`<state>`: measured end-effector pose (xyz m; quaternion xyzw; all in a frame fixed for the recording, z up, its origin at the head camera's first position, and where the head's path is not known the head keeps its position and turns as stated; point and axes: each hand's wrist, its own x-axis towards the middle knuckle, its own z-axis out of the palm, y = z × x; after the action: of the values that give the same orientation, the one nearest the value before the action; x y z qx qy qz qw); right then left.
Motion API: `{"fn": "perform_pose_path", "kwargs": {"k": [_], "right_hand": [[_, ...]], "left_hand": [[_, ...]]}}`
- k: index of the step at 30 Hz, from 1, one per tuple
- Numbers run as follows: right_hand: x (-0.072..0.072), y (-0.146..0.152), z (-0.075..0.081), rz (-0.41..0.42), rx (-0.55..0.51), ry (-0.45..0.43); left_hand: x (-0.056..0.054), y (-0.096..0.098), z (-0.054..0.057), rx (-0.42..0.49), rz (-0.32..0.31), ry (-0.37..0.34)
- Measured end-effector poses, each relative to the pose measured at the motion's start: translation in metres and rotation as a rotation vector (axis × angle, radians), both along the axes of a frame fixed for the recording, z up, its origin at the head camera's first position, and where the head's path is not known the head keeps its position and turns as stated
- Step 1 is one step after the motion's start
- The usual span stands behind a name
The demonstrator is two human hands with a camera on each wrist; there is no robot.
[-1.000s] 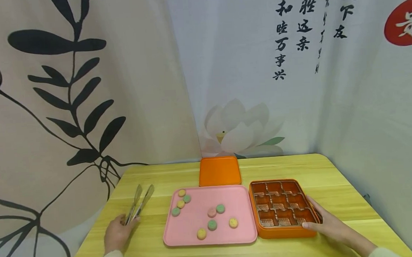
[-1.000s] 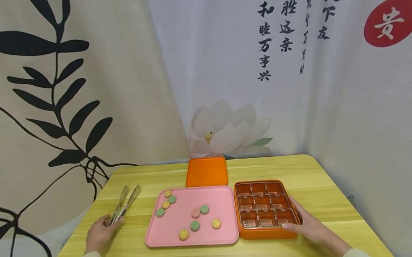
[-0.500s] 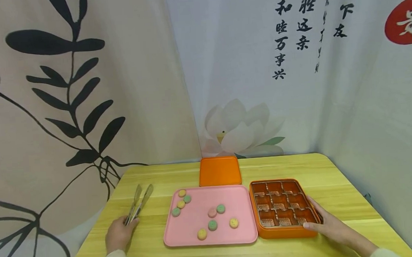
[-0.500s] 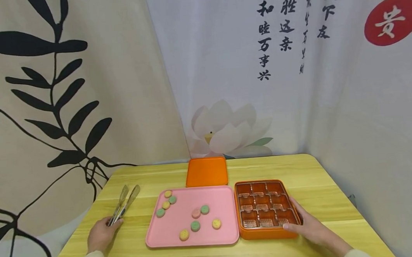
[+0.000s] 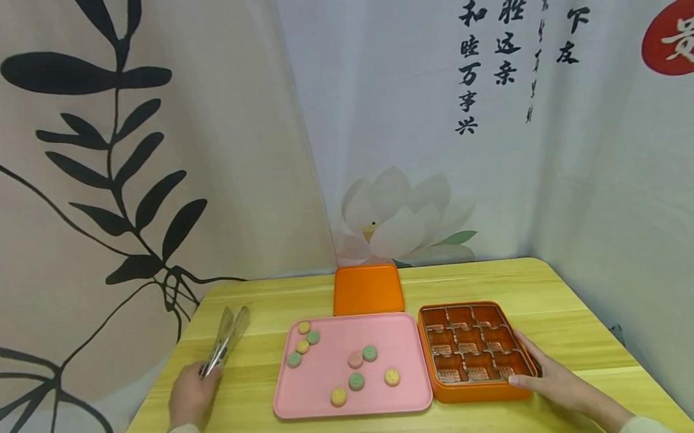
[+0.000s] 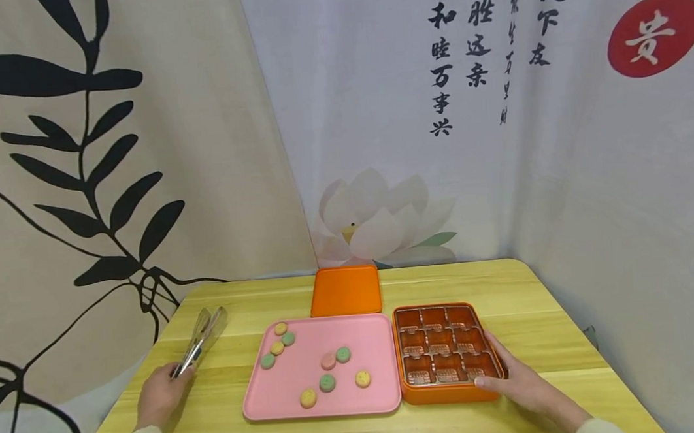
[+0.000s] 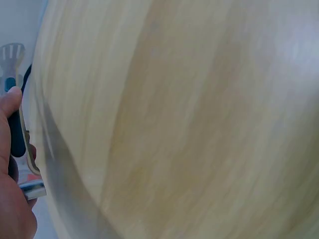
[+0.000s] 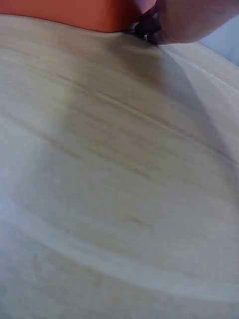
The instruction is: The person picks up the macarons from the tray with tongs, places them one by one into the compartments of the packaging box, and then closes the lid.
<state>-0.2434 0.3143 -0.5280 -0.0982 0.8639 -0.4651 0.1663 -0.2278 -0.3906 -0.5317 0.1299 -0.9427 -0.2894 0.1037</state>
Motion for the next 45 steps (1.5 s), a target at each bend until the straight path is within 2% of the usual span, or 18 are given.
{"fn": "perform_pose_path", "kwargs": {"k": [11,18,25,29,38,45], "right_hand": [[0.000,-0.004,0.004,-0.001,-0.038,-0.042],[-0.001,-0.005,0.003,0.029,-0.045,-0.016],[-0.001,-0.005,0.002,0.029,-0.022,0.002],[-0.001,-0.005,0.002,0.021,-0.017,-0.001],[0.003,-0.004,0.005,0.012,-0.029,-0.012],[0.005,-0.004,0.006,-0.002,-0.030,-0.011]], "left_hand": [[0.002,-0.011,0.015,-0.086,-0.068,0.027],[0.005,-0.006,0.024,-0.158,-0.137,0.069],[0.006,0.001,0.039,-0.142,-0.166,-0.016],[0.005,0.007,0.044,-0.164,-0.206,-0.026],[0.003,0.031,0.047,-0.235,-0.332,0.038],[0.005,0.052,0.045,-0.237,-0.420,0.078]]}}
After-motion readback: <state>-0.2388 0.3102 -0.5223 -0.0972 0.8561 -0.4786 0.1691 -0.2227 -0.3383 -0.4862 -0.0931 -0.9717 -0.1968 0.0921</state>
